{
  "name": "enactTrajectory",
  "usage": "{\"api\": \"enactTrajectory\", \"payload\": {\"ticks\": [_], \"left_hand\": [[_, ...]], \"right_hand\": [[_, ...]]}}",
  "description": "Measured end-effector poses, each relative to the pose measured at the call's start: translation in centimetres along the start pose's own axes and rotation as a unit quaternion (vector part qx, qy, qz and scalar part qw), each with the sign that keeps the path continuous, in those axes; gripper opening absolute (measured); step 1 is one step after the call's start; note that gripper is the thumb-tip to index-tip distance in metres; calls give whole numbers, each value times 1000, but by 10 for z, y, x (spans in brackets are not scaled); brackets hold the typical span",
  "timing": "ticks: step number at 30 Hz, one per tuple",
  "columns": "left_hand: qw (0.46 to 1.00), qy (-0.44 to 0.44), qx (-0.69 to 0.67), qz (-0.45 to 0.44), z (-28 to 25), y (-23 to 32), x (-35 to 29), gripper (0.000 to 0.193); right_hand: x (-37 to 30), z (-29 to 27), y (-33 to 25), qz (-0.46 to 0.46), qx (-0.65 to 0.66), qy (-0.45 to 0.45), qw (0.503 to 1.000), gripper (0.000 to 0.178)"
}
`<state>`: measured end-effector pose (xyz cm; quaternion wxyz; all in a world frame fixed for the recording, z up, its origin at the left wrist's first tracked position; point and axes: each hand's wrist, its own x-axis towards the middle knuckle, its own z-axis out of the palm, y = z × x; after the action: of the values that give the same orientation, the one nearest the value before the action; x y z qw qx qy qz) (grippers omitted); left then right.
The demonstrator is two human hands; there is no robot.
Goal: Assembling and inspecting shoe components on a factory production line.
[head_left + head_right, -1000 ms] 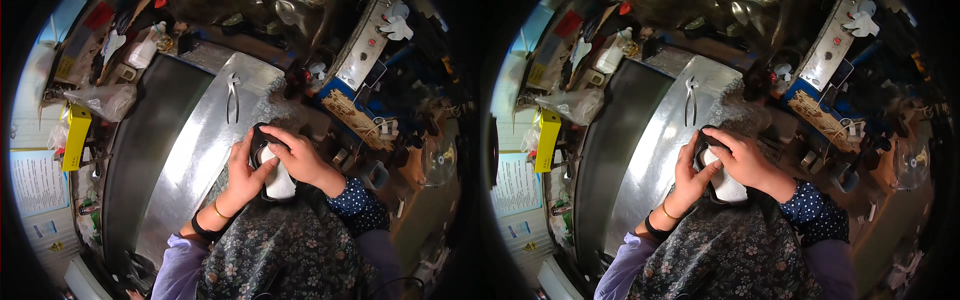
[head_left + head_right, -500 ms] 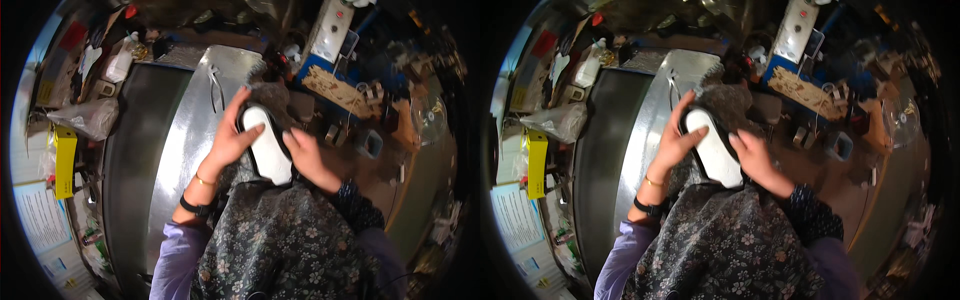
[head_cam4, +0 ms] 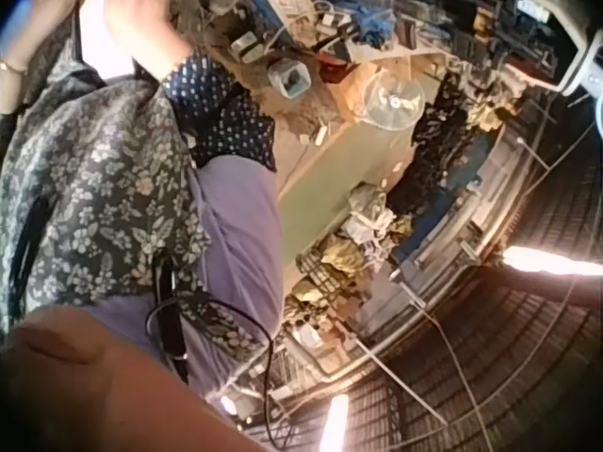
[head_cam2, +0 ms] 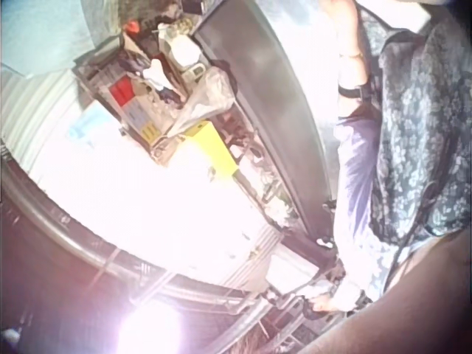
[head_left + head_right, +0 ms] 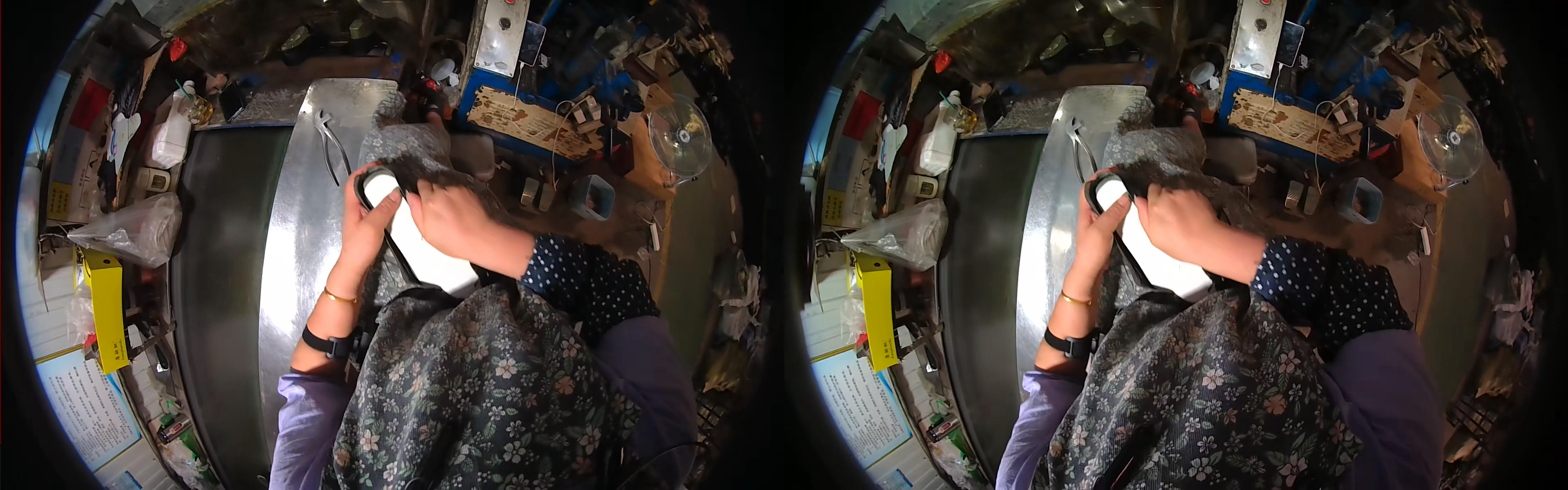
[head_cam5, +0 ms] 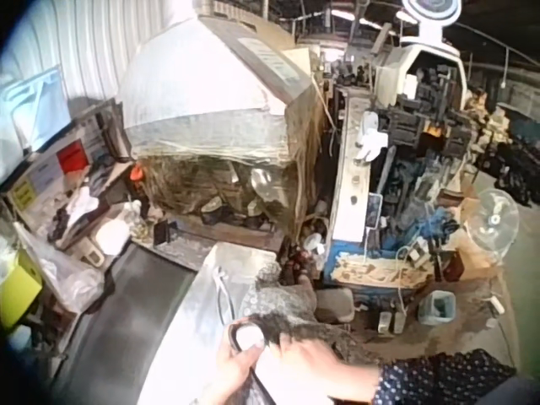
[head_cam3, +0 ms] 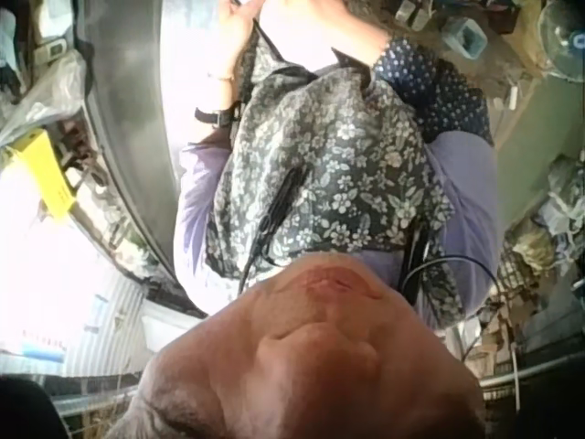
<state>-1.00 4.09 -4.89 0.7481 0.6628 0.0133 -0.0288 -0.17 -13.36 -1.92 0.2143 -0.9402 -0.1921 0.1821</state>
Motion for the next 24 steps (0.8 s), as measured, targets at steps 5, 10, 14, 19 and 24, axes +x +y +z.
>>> {"api": "enactTrajectory", "payload": {"ticks": [5, 10, 14, 19, 24], "left_hand": [[997, -2, 78, 24, 11, 1, -3, 50], [970, -40, -237, -42, 16, 5, -13, 51], [978, 174, -28, -109, 14, 12, -30, 53], [581, 132, 795, 119, 9, 29, -34, 29], [754, 32, 652, 71, -1, 64, -22, 33]], "right_hand": [[-25, -1, 26, 21, 157, -68, 985, 51], [-50, 27, 39, -65, 462, -3, 884, 66], [-34, 28, 15, 12, 477, -8, 879, 75], [-20, 36, -14, -28, 293, 10, 956, 80], [-19, 48, 1, -39, 457, 26, 888, 75]]}}
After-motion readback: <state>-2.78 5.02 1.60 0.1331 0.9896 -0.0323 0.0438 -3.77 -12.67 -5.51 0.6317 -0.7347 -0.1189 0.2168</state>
